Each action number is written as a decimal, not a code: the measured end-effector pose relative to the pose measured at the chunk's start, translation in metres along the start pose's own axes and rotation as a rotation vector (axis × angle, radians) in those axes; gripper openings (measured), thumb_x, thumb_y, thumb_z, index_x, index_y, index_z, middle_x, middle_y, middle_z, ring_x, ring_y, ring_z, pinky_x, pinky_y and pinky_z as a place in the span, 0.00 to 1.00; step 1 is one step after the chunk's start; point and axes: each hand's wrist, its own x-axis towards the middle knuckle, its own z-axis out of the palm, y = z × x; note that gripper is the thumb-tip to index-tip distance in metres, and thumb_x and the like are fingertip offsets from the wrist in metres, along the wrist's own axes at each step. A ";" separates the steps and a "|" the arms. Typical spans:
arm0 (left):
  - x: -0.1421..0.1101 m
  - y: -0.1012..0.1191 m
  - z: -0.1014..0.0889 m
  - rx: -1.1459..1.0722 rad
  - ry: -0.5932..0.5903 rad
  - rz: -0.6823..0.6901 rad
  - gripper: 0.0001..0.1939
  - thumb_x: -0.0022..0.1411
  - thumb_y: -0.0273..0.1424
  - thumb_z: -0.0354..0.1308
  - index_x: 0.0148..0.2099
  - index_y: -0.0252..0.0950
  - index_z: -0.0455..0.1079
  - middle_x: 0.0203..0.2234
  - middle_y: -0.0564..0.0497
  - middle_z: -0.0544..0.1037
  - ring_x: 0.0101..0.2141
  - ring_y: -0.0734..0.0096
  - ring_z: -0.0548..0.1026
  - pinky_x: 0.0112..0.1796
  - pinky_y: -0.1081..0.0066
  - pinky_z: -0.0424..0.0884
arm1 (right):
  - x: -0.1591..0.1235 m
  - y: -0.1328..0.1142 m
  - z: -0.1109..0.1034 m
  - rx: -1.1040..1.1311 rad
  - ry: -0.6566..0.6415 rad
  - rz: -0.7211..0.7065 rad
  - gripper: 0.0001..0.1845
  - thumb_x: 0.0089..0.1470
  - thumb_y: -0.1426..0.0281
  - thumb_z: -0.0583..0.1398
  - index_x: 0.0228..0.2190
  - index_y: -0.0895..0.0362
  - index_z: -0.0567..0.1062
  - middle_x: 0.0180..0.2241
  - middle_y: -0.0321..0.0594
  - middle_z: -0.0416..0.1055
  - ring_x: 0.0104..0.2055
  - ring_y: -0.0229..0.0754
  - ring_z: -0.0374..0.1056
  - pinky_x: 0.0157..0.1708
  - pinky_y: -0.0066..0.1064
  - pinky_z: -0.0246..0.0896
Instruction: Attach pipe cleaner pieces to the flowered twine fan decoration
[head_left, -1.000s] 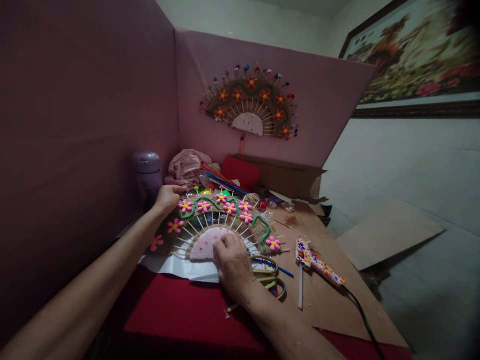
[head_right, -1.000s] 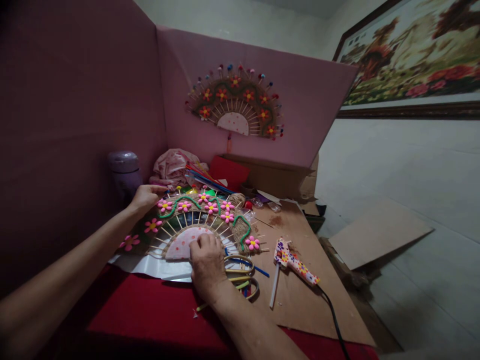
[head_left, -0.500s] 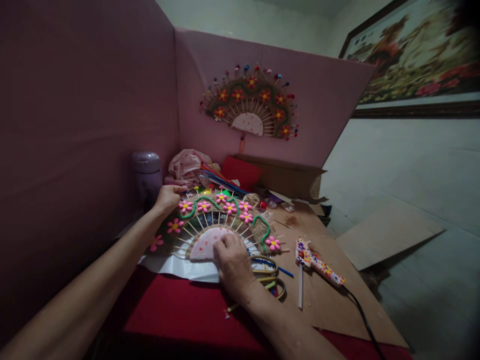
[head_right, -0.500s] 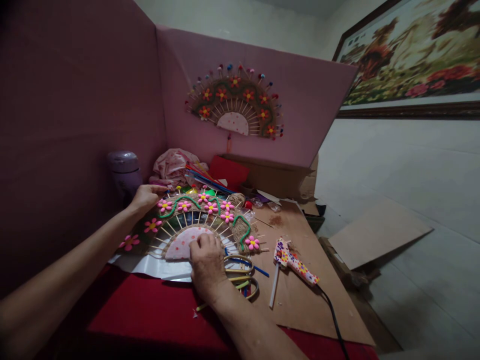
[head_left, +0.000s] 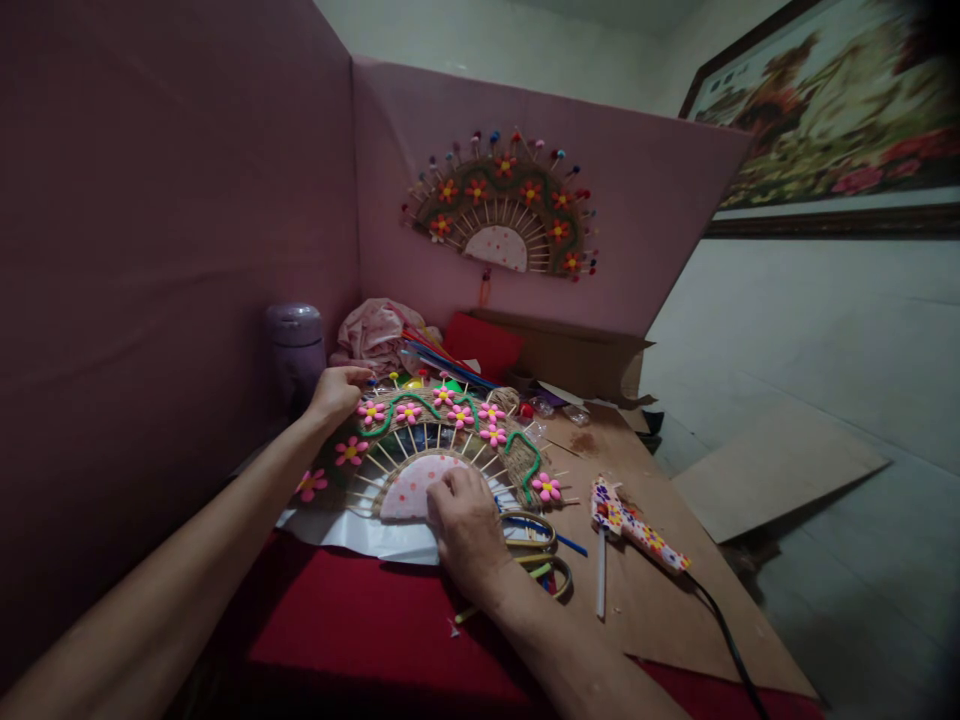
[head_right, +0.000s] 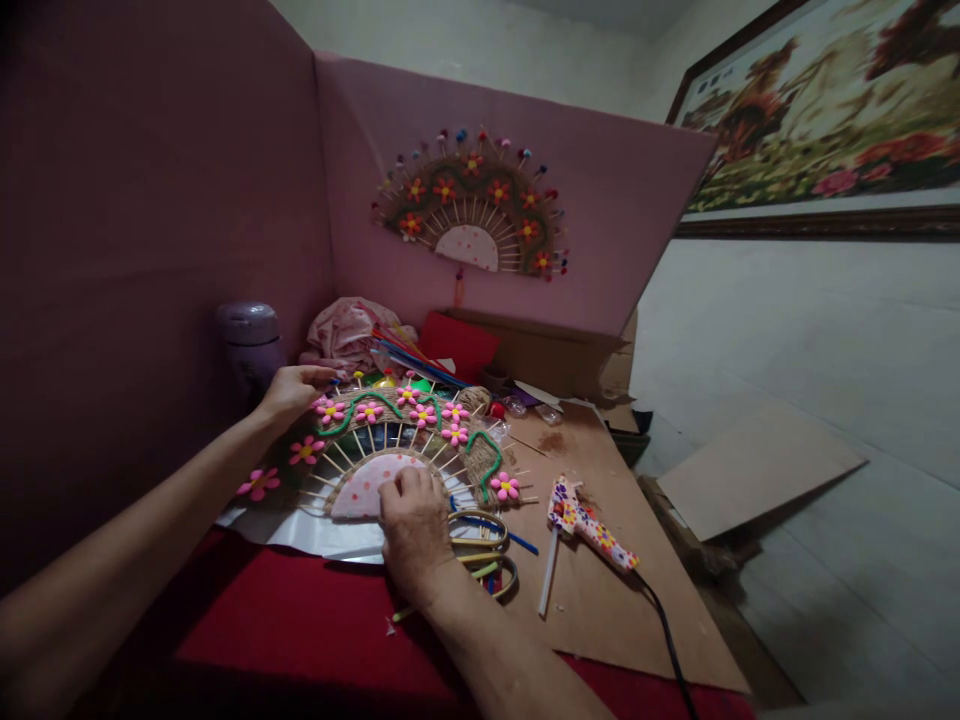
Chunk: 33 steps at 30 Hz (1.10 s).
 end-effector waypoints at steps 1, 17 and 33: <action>0.001 0.000 -0.001 0.012 0.000 0.019 0.16 0.34 0.20 0.61 0.32 0.29 0.77 0.30 0.43 0.80 0.35 0.59 0.77 0.38 0.67 0.71 | 0.000 0.000 0.000 -0.001 0.002 0.000 0.05 0.49 0.75 0.58 0.31 0.57 0.70 0.35 0.43 0.62 0.39 0.44 0.54 0.38 0.34 0.50; 0.008 -0.015 -0.004 0.241 -0.012 0.109 0.24 0.36 0.16 0.53 0.37 0.34 0.78 0.32 0.47 0.80 0.36 0.62 0.76 0.39 0.71 0.70 | -0.001 0.001 0.001 -0.003 0.022 -0.013 0.05 0.48 0.75 0.58 0.31 0.57 0.70 0.35 0.43 0.62 0.39 0.44 0.54 0.37 0.34 0.50; -0.003 -0.003 -0.005 0.408 0.031 0.159 0.20 0.43 0.17 0.54 0.39 0.34 0.78 0.32 0.47 0.81 0.36 0.63 0.77 0.37 0.73 0.70 | -0.001 0.001 -0.001 -0.003 0.012 -0.011 0.05 0.48 0.75 0.58 0.31 0.57 0.70 0.35 0.43 0.62 0.39 0.44 0.54 0.37 0.34 0.50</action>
